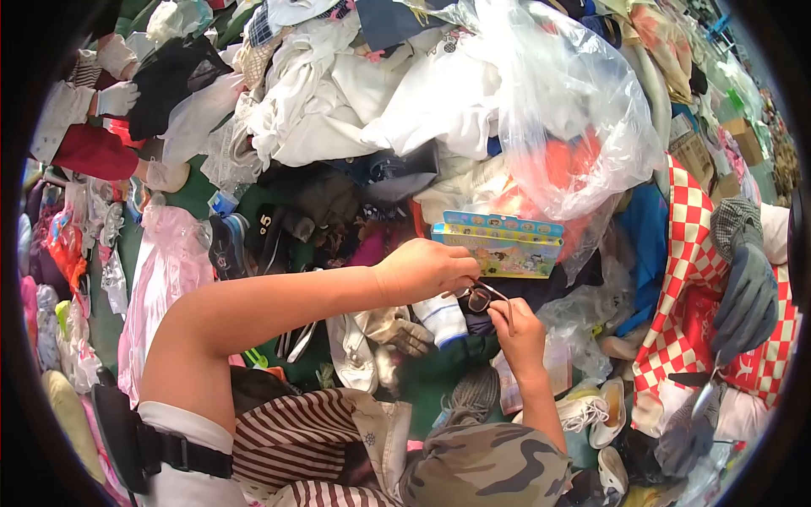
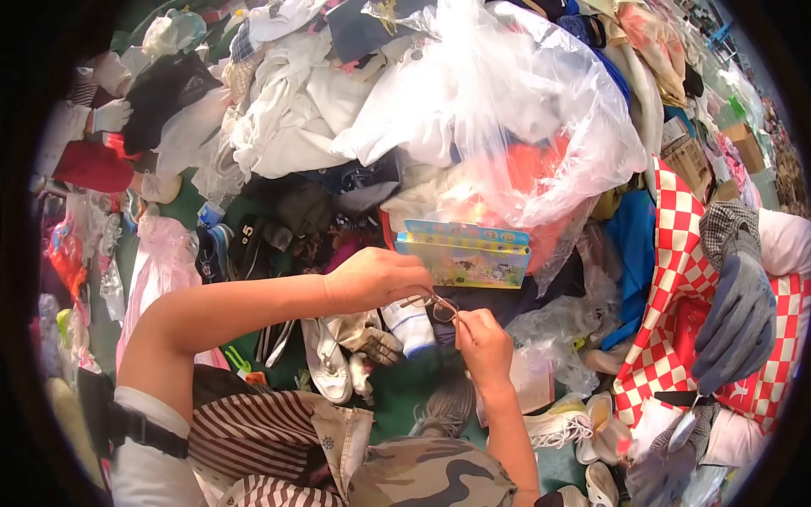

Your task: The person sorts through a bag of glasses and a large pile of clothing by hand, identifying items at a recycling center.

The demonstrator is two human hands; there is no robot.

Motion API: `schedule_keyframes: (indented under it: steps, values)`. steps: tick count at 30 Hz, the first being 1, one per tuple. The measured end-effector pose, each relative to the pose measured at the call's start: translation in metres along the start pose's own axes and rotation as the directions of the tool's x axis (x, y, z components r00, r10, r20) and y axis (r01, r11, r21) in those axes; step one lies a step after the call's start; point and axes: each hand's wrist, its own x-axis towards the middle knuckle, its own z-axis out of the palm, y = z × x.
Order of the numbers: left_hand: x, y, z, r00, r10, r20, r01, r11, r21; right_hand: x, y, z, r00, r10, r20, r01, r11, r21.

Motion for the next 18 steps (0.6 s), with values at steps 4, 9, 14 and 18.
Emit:
schedule_keyframes:
  steps: [4,9,14,18]
  values:
    - [-0.002,0.008,-0.023,0.992,-0.090,-0.091,0.079,0.990,-0.113,0.014,-0.010,-0.007,0.996,0.067,-0.062,-0.060,0.993,0.106]
    - [0.001,0.015,-0.043,0.989,-0.080,-0.127,0.070,0.994,-0.080,0.030,-0.020,-0.010,0.993,0.021,-0.118,-0.012,0.997,0.076]
    - [0.008,0.024,-0.061,0.983,0.052,-0.176,-0.045,0.998,0.043,0.052,-0.022,-0.013,0.944,-0.204,-0.261,0.212,0.977,0.001]
    - [0.012,0.028,-0.073,0.975,0.085,-0.204,-0.068,0.994,0.088,0.061,-0.050,-0.029,0.973,-0.034,-0.228,0.067,0.988,0.139]
